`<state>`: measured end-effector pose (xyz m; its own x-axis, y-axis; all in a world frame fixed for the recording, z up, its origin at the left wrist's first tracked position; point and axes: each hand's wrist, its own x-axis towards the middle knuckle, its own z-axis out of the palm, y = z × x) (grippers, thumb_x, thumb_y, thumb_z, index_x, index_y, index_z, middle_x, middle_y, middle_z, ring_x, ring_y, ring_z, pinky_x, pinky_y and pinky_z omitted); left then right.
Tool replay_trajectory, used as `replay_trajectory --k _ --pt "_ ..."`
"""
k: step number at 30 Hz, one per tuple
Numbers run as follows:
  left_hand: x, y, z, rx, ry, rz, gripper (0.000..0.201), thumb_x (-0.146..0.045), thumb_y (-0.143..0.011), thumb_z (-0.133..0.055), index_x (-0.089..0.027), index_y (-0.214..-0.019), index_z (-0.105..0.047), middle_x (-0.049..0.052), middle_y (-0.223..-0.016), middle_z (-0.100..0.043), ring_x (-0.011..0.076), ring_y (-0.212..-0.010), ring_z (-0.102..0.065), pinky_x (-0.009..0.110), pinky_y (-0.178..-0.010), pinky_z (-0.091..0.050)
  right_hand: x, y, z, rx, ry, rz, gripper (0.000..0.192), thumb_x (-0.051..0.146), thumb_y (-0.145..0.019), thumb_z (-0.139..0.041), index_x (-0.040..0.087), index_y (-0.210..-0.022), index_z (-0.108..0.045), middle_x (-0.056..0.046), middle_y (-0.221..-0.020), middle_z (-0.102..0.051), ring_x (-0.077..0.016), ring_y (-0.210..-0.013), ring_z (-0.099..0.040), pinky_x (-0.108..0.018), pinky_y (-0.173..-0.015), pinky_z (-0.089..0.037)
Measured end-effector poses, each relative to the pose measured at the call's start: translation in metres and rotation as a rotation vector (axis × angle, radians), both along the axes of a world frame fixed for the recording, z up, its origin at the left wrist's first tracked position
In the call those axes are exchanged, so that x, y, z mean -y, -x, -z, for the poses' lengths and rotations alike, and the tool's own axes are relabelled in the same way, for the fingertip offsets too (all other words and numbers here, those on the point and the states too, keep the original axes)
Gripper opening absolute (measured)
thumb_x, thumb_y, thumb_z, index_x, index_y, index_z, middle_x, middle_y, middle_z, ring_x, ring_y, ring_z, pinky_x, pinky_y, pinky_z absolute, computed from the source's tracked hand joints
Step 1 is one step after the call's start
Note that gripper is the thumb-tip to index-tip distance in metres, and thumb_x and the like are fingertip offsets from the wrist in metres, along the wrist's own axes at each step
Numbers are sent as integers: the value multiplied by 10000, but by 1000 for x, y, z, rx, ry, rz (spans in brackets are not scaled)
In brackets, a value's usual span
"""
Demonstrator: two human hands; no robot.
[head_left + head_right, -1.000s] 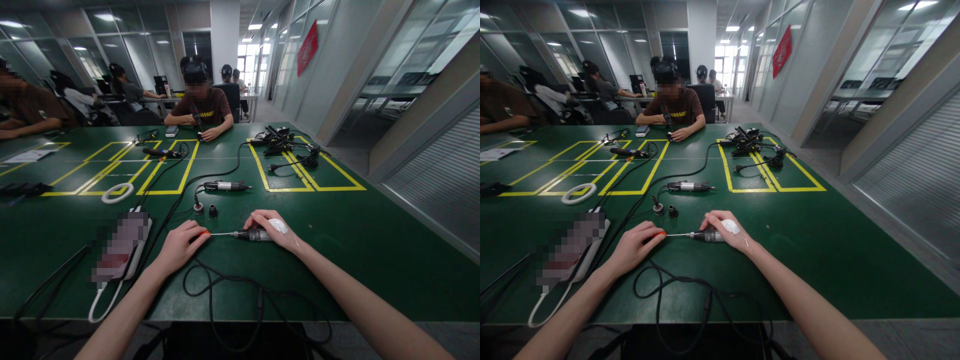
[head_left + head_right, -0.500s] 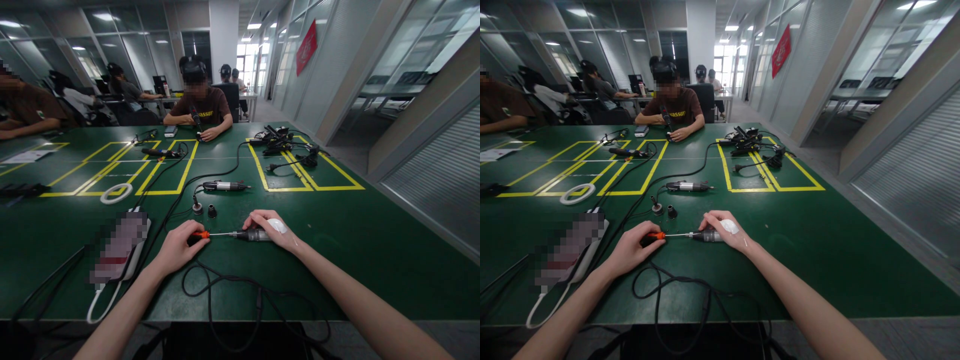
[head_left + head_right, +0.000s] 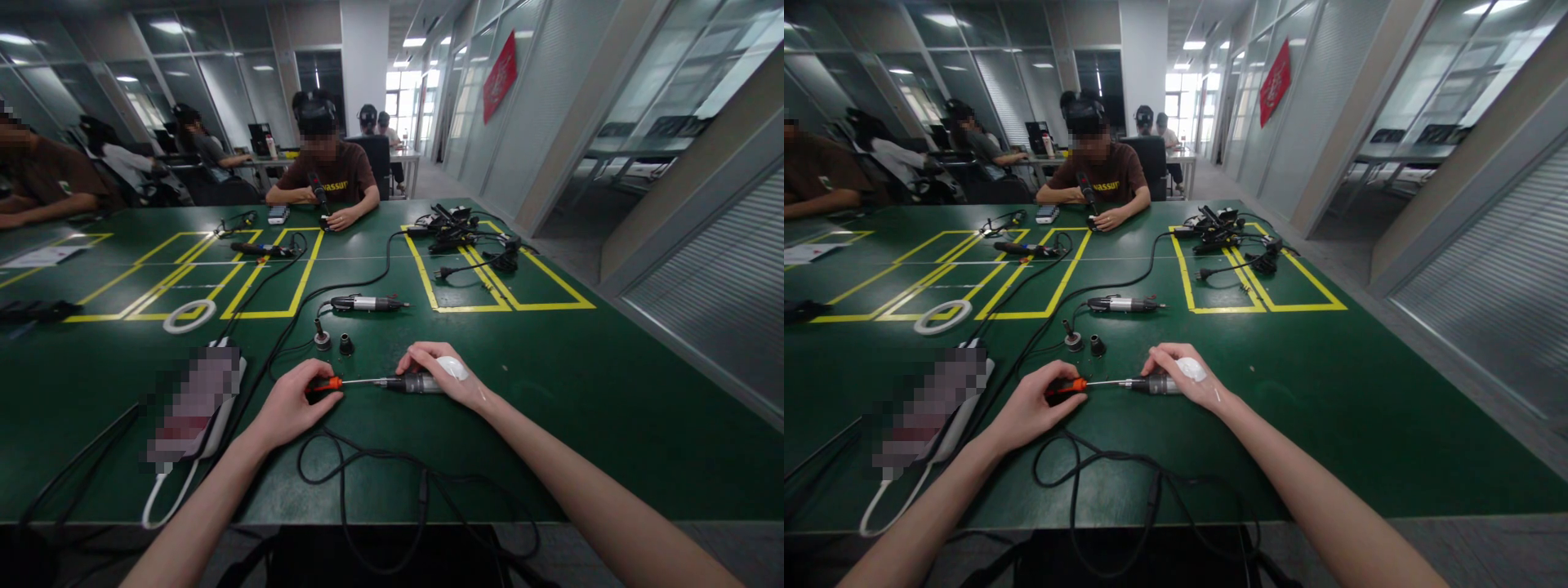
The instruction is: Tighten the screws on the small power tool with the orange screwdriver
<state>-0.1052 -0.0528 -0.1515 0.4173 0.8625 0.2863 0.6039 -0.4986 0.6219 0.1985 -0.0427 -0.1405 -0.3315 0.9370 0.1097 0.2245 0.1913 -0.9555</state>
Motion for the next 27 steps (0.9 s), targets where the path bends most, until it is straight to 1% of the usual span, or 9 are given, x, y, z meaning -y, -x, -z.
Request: replay_trajectory --k 3,5,11,14,17,19,22,24,27 --pt "-1 0 1 -21 -4 2 144 -334 -895 -667 -192 -910 -645 22 -875 -696 153 -773 -637 257 -734 -510 0 0 0 -8 1 6 595 704 -950 -536 192 -749 -765 -90 -831 -779 -242 -846 -697 -361 -828 -527" --pt "-1 0 0 -36 -17 10 145 -339 -907 -661 -195 -896 -653 20 -870 -692 153 -773 -635 258 -735 -504 0 0 1 -14 4 6 599 710 -947 -538 192 -748 -764 -90 -838 -779 -242 -852 -696 -366 -841 -525" --pt "-1 1 -2 -18 -28 29 222 -398 -970 -623 -200 -953 -719 49 -954 -720 176 -898 -678 274 -829 -525 -1 0 2 -14 7 7 615 724 -944 -536 188 -747 -763 -92 -844 -782 -242 -847 -692 -372 -840 -521" --pt "-2 1 -2 -26 -30 33 268 -420 -993 -595 -202 -958 -748 54 -963 -724 175 -906 -684 272 -839 -529 -1 0 3 -16 8 10 609 714 -947 -539 182 -757 -766 -90 -838 -782 -237 -840 -690 -367 -831 -524" --pt "-2 1 -1 -36 -41 33 286 -422 -1004 -575 -207 -978 -762 50 -944 -724 170 -882 -686 269 -812 -529 0 0 1 -12 10 8 605 704 -948 -543 176 -755 -765 -94 -845 -784 -234 -846 -696 -357 -839 -528" --pt "-2 1 0 -30 -45 36 254 -400 -995 -586 -208 -1011 -752 44 -939 -726 168 -870 -689 269 -798 -530 0 1 0 -10 12 5 605 705 -947 -543 177 -747 -761 -96 -853 -787 -235 -850 -701 -357 -851 -529" --pt "-2 2 3 -4 -37 18 202 -356 -918 -682 -194 -1036 -701 41 -957 -732 173 -864 -692 273 -788 -539 0 1 -1 -4 13 5 605 711 -946 -540 183 -744 -756 -95 -853 -790 -241 -857 -706 -359 -847 -529" --pt "-2 2 5 10 -25 6 178 -326 -888 -707 -187 -995 -674 35 -940 -730 169 -836 -686 270 -769 -537 0 0 -1 -2 9 8 603 711 -947 -539 186 -746 -756 -94 -847 -790 -243 -858 -707 -358 -840 -528" --pt "-3 3 6 15 -19 19 119 -307 -914 -674 -189 -932 -670 22 -897 -717 155 -804 -672 258 -747 -525 -1 0 1 -1 0 4 598 702 -953 -535 187 -745 -757 -94 -849 -793 -240 -852 -708 -355 -831 -529"
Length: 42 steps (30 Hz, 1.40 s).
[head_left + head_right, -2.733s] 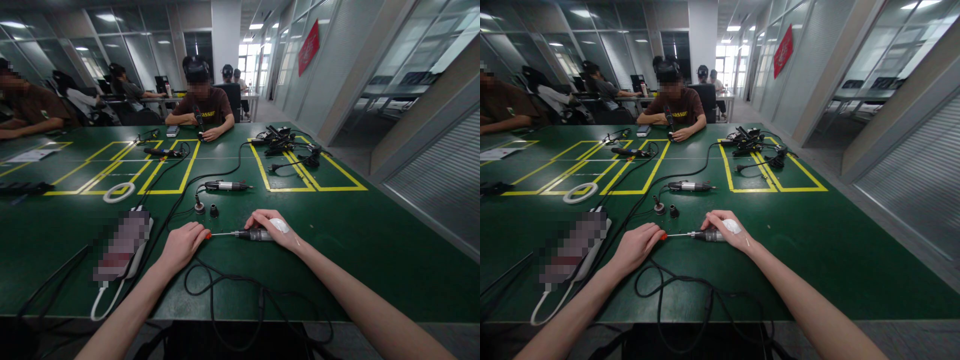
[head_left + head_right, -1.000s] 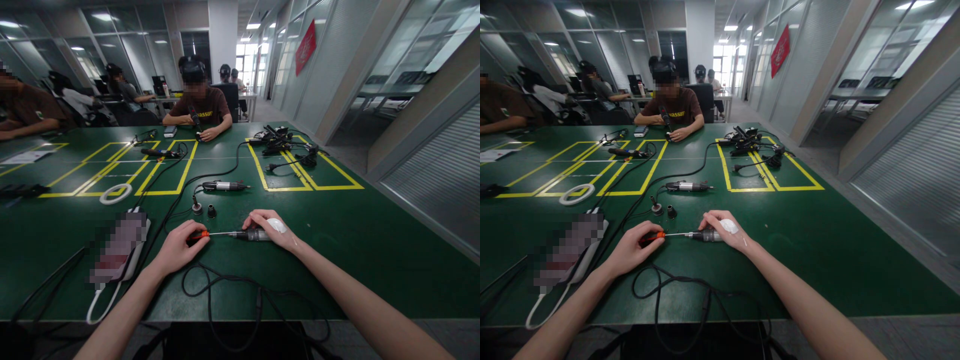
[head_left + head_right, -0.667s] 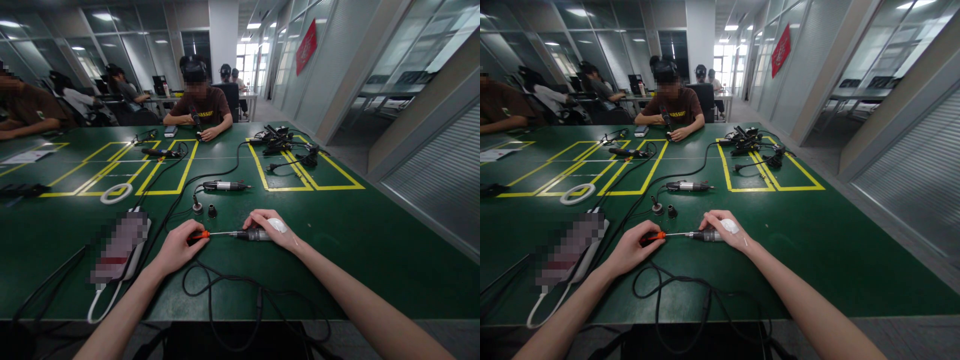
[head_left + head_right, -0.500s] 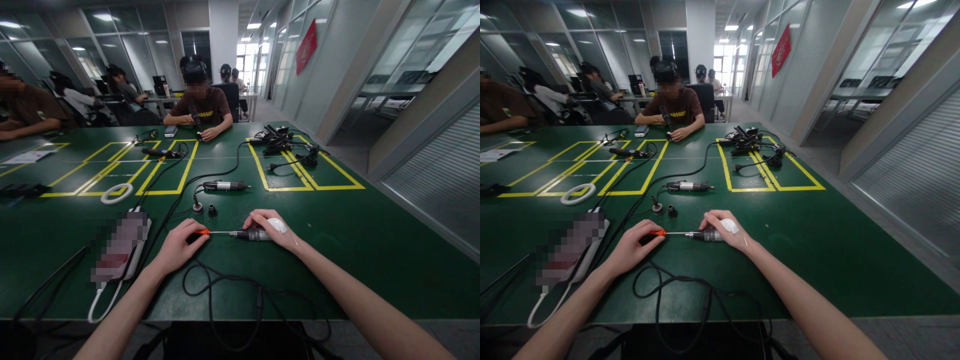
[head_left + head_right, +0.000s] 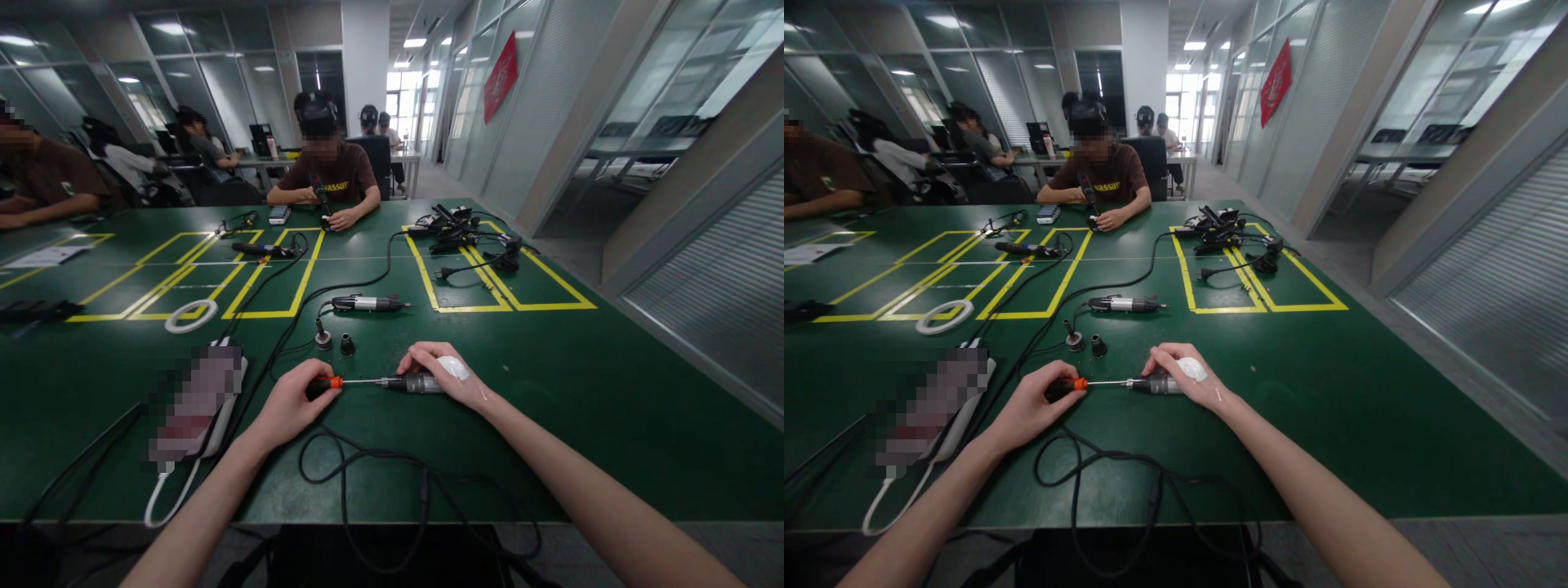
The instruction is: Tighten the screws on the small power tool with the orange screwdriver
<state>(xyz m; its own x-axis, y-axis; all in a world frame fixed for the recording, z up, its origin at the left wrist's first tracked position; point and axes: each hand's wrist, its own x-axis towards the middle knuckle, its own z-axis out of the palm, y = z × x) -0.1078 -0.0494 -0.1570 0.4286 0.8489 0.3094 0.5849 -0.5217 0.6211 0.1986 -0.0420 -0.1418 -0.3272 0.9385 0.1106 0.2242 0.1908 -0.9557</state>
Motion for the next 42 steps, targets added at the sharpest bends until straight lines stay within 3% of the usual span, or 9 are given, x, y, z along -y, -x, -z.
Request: replay_trajectory --k 10,15,19,24,28,36,42 --pt "1 2 -4 -11 -93 5 216 -389 -967 -652 -207 -987 -767 47 -977 -716 163 -903 -688 257 -812 -537 -1 0 1 -2 -9 -6 598 694 -959 -535 181 -750 -762 -101 -855 -795 -241 -838 -707 -361 -825 -534" --pt "0 1 -3 -39 -51 -8 285 -423 -996 -601 -217 -989 -798 50 -962 -715 168 -905 -688 270 -831 -538 0 0 1 -8 -4 2 594 695 -954 -539 186 -741 -758 -100 -846 -790 -244 -838 -704 -367 -822 -527" --pt "1 -1 -5 -33 2 12 272 -401 -991 -587 -201 -986 -770 49 -929 -721 167 -866 -689 273 -806 -534 0 0 1 -15 -6 -2 586 686 -958 -541 186 -741 -758 -99 -847 -786 -244 -845 -706 -367 -834 -526" --pt "3 -1 -4 22 40 -20 208 -334 -848 -736 -178 -971 -672 29 -915 -714 166 -827 -676 269 -764 -526 0 0 1 -9 -4 3 601 703 -948 -542 184 -744 -767 -96 -837 -785 -237 -837 -700 -366 -835 -526" --pt "2 0 -4 42 47 -26 139 -306 -873 -701 -184 -879 -634 0 -833 -681 140 -754 -636 246 -712 -494 0 0 0 -22 7 6 603 712 -941 -547 185 -739 -760 -96 -841 -785 -239 -851 -699 -374 -851 -529" --pt "2 -2 -13 53 -11 -17 246 -401 -944 -654 -193 -884 -773 46 -907 -702 156 -829 -675 253 -770 -523 0 1 -1 -8 11 5 609 717 -940 -544 182 -745 -758 -98 -843 -782 -240 -843 -696 -363 -831 -531" --pt "1 -3 -11 7 64 -23 326 -442 -972 -587 -198 -882 -782 37 -837 -723 156 -766 -674 251 -718 -508 0 1 -1 -7 5 9 603 718 -940 -544 193 -732 -758 -93 -827 -783 -247 -837 -699 -365 -815 -527"
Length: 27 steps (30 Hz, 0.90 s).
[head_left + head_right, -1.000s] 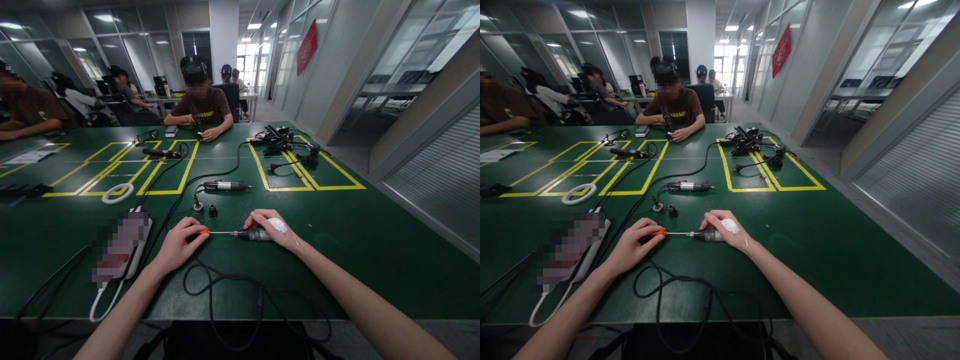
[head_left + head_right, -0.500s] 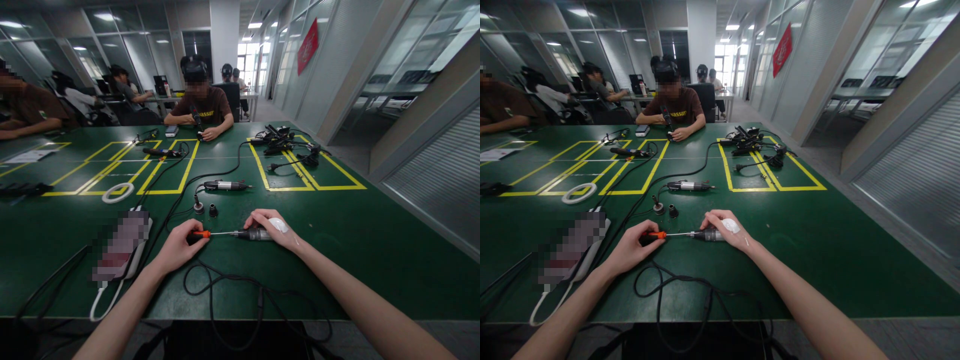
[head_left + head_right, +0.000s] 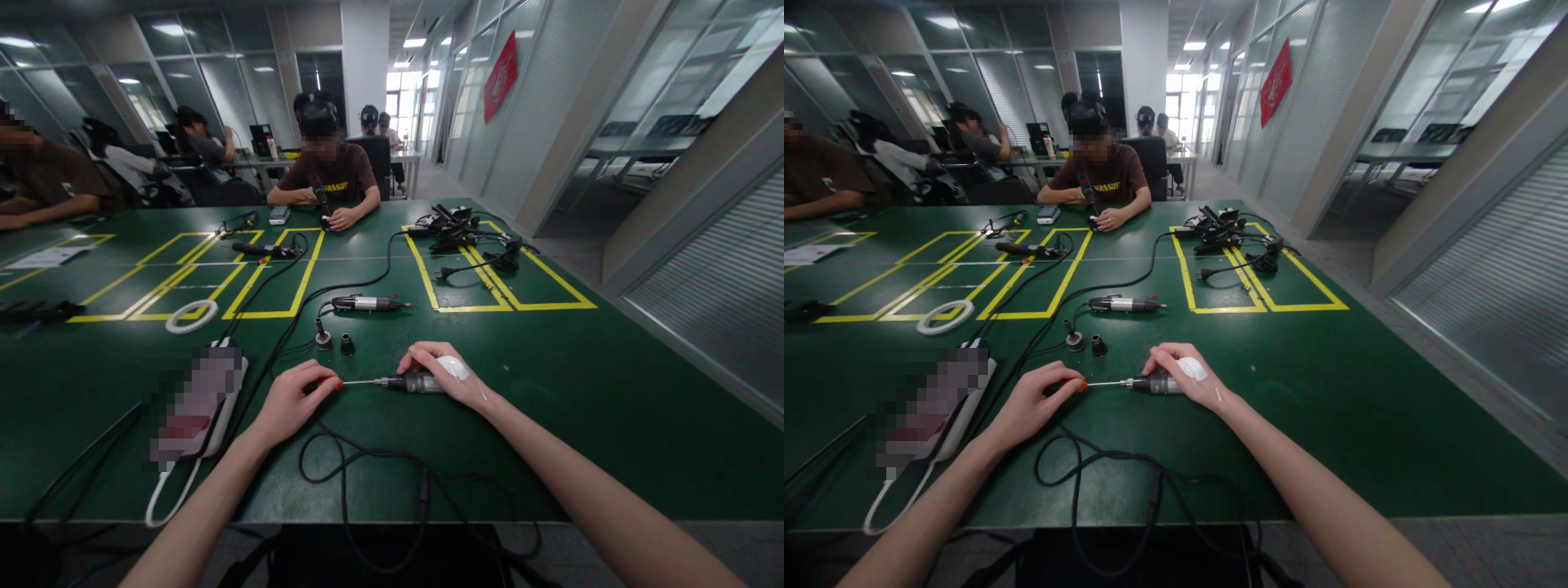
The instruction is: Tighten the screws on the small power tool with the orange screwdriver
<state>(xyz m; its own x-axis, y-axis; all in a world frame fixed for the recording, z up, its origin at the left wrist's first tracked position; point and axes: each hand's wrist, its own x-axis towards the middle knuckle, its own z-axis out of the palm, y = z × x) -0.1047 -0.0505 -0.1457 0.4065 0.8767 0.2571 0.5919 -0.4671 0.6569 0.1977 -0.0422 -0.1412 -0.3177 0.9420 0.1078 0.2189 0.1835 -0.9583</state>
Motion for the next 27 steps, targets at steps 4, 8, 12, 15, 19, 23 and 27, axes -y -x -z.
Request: replay_trajectory --k 4,8,12,15,19,23,27 --pt "3 -3 -1 18 52 -26 255 -434 -912 -644 -182 -898 -687 4 -779 -694 141 -712 -647 234 -658 -482 0 0 -1 0 -3 -8 594 706 -945 -546 192 -737 -759 -92 -845 -790 -245 -846 -704 -362 -826 -529" --pt "6 -4 -3 59 34 -26 198 -342 -824 -703 -177 -846 -596 -26 -756 -623 114 -669 -585 225 -648 -468 1 0 -1 2 6 -10 600 708 -944 -542 188 -738 -759 -98 -855 -791 -247 -853 -707 -368 -836 -531" --pt "4 -2 -3 80 51 21 189 -352 -884 -677 -167 -850 -672 12 -805 -685 135 -734 -638 242 -701 -500 1 0 0 2 5 1 602 708 -944 -541 183 -740 -755 -105 -852 -787 -251 -852 -703 -377 -845 -528" --pt "1 1 -3 70 -4 13 257 -410 -925 -671 -176 -885 -770 52 -886 -713 158 -809 -677 260 -752 -523 0 0 1 1 -1 -6 591 690 -956 -540 181 -746 -757 -103 -847 -785 -248 -853 -704 -373 -852 -529" --pt "-2 3 1 31 -32 -22 303 -450 -951 -646 -203 -907 -815 54 -885 -712 165 -811 -677 260 -731 -524 0 0 1 0 -1 -5 589 689 -957 -543 184 -744 -758 -93 -844 -786 -241 -848 -703 -363 -840 -529" --pt "-4 1 3 -23 -25 -27 294 -429 -961 -617 -211 -863 -789 32 -821 -733 166 -787 -669 266 -736 -507 0 0 0 2 -3 -10 601 703 -953 -537 186 -742 -758 -95 -847 -791 -241 -846 -704 -366 -832 -528" --pt "0 -1 1 2 43 -56 278 -438 -953 -602 -195 -879 -715 17 -815 -736 155 -745 -667 247 -681 -502 1 0 -2 19 -15 -20 583 684 -963 -536 193 -747 -765 -90 -851 -792 -242 -853 -705 -364 -836 -526"
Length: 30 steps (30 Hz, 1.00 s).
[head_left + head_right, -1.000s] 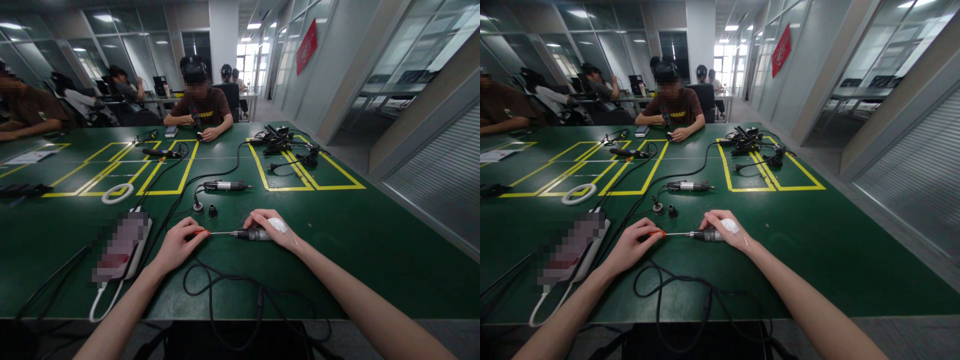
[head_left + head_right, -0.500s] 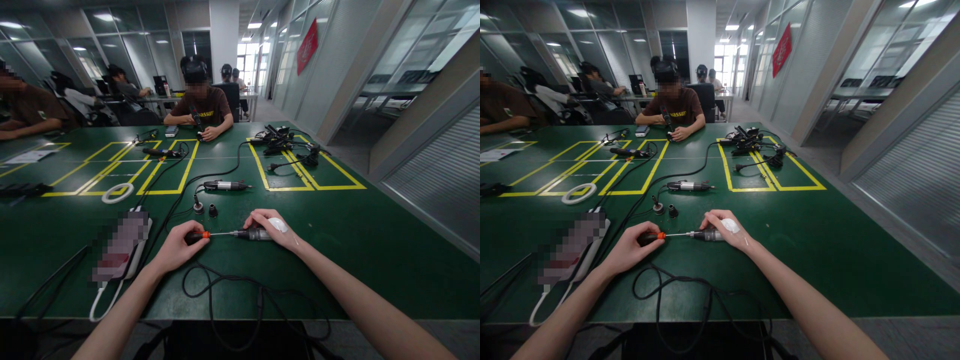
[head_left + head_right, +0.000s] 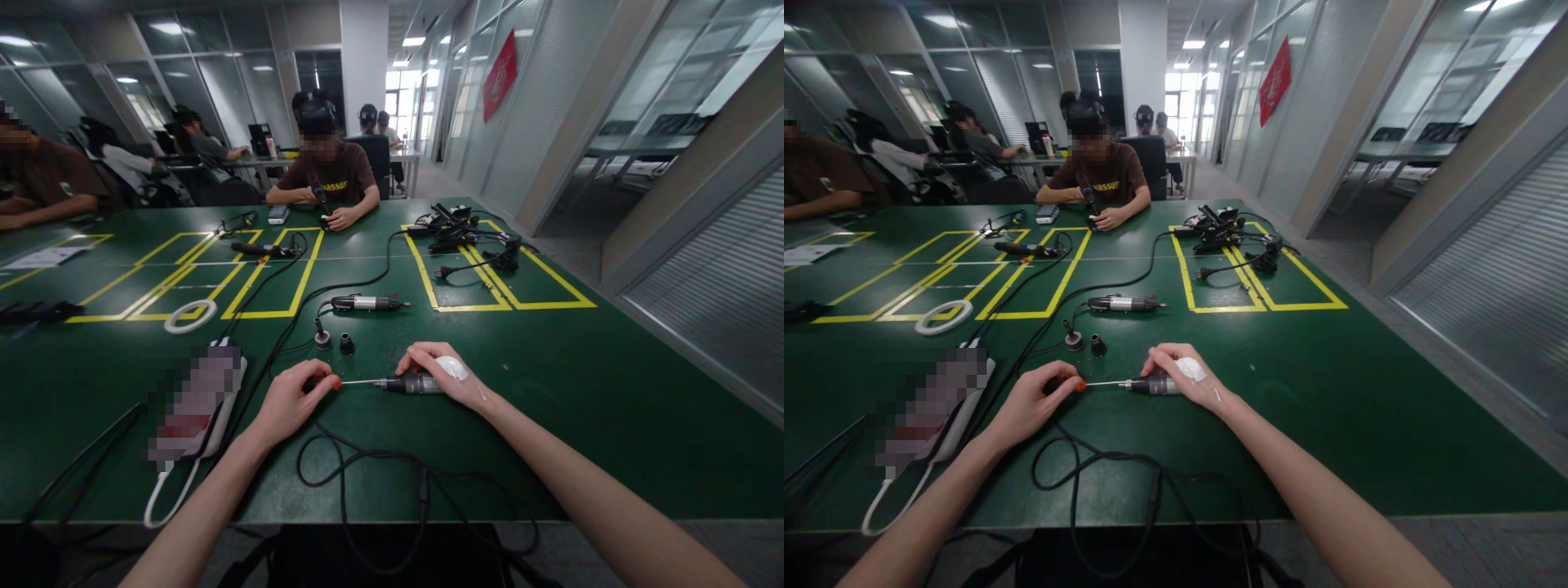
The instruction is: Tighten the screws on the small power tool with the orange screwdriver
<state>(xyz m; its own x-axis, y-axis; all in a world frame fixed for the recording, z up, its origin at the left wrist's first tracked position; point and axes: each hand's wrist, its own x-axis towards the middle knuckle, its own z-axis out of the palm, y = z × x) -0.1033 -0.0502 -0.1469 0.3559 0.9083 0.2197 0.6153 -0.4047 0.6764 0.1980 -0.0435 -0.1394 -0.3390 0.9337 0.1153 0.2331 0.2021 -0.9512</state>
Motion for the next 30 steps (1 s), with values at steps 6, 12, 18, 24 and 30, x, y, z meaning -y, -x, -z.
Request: replay_trajectory --k 6,12,18,24,30 --pt "5 -1 -3 58 -12 25 220 -366 -830 -732 -177 -855 -623 4 -818 -675 136 -732 -628 239 -692 -506 0 1 1 -3 14 9 597 696 -956 -530 186 -749 -760 -95 -851 -786 -239 -850 -698 -359 -831 -524" --pt "2 3 -4 63 -36 89 217 -389 -897 -705 -174 -868 -718 39 -853 -717 155 -778 -661 257 -725 -520 -1 0 3 -8 9 4 593 693 -958 -531 190 -751 -767 -89 -835 -785 -236 -831 -695 -355 -811 -527" --pt "-2 3 -2 41 -61 56 311 -447 -943 -651 -197 -842 -806 55 -861 -720 159 -791 -675 245 -710 -516 -1 0 4 -7 0 -2 568 656 -972 -534 186 -753 -765 -90 -855 -790 -240 -856 -707 -358 -844 -532" --pt "2 0 -5 -1 14 52 317 -451 -943 -615 -180 -829 -732 20 -766 -718 144 -703 -650 235 -652 -474 -1 0 3 -8 7 -7 555 640 -977 -535 183 -761 -764 -97 -859 -789 -242 -850 -705 -361 -835 -535" --pt "6 -1 -6 47 23 15 243 -375 -828 -701 -182 -772 -563 -38 -711 -575 106 -643 -533 218 -619 -426 0 0 1 -9 6 8 596 698 -953 -532 188 -747 -763 -94 -843 -787 -245 -844 -702 -370 -833 -530"
